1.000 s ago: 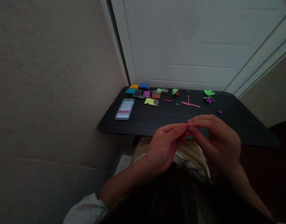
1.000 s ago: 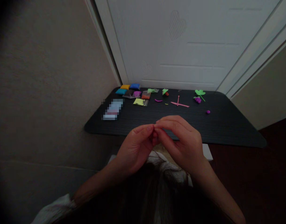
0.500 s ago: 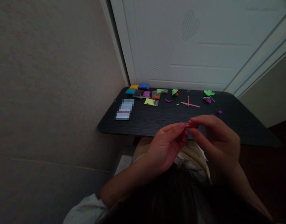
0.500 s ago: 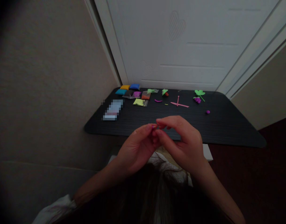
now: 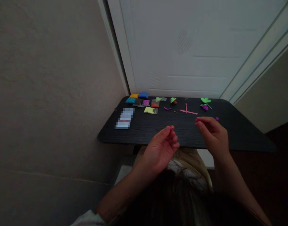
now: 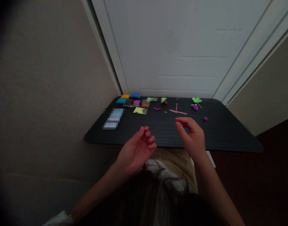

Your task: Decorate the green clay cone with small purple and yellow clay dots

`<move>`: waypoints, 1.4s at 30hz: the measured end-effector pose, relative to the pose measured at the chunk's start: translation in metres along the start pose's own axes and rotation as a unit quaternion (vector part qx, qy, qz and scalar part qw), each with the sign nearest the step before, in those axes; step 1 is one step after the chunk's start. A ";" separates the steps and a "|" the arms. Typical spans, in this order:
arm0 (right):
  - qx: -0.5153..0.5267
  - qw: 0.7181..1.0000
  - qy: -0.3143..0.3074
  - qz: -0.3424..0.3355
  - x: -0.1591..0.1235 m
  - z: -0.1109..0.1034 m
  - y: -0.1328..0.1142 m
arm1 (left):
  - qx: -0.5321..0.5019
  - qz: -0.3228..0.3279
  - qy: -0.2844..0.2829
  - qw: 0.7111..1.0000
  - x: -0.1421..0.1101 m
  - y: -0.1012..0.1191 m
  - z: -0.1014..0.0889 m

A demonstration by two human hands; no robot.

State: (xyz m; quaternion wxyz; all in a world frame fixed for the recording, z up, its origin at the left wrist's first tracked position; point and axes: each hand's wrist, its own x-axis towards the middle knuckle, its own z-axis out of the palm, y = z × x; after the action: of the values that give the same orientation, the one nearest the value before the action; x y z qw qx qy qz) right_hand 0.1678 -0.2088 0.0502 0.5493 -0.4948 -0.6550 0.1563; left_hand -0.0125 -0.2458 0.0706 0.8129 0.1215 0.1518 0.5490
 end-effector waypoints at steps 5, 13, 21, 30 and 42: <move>-0.053 0.996 0.013 0.069 0.002 -0.008 0.056 | -0.005 0.008 0.004 1.000 0.003 0.003 -0.003; -0.101 0.985 -0.050 0.129 -0.010 -0.005 0.089 | -0.009 0.010 0.015 1.000 0.004 0.002 -0.002; -0.200 0.959 -0.132 0.154 0.033 -0.002 0.082 | -0.016 0.002 0.009 1.000 0.002 0.001 -0.001; -0.353 0.883 -0.198 0.237 0.149 0.044 0.103 | -0.032 -0.001 0.018 0.999 0.002 0.002 -0.006; -0.397 0.835 -0.220 0.311 0.170 0.063 0.124 | -0.019 -0.003 0.021 1.000 -0.001 0.005 -0.007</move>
State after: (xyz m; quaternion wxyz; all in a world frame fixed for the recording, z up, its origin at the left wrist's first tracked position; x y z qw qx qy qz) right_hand 0.1874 0.0089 0.0310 0.0700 -0.8004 -0.5760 0.1504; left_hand -0.0201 -0.2445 0.0658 0.8131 0.0944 0.1587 0.5521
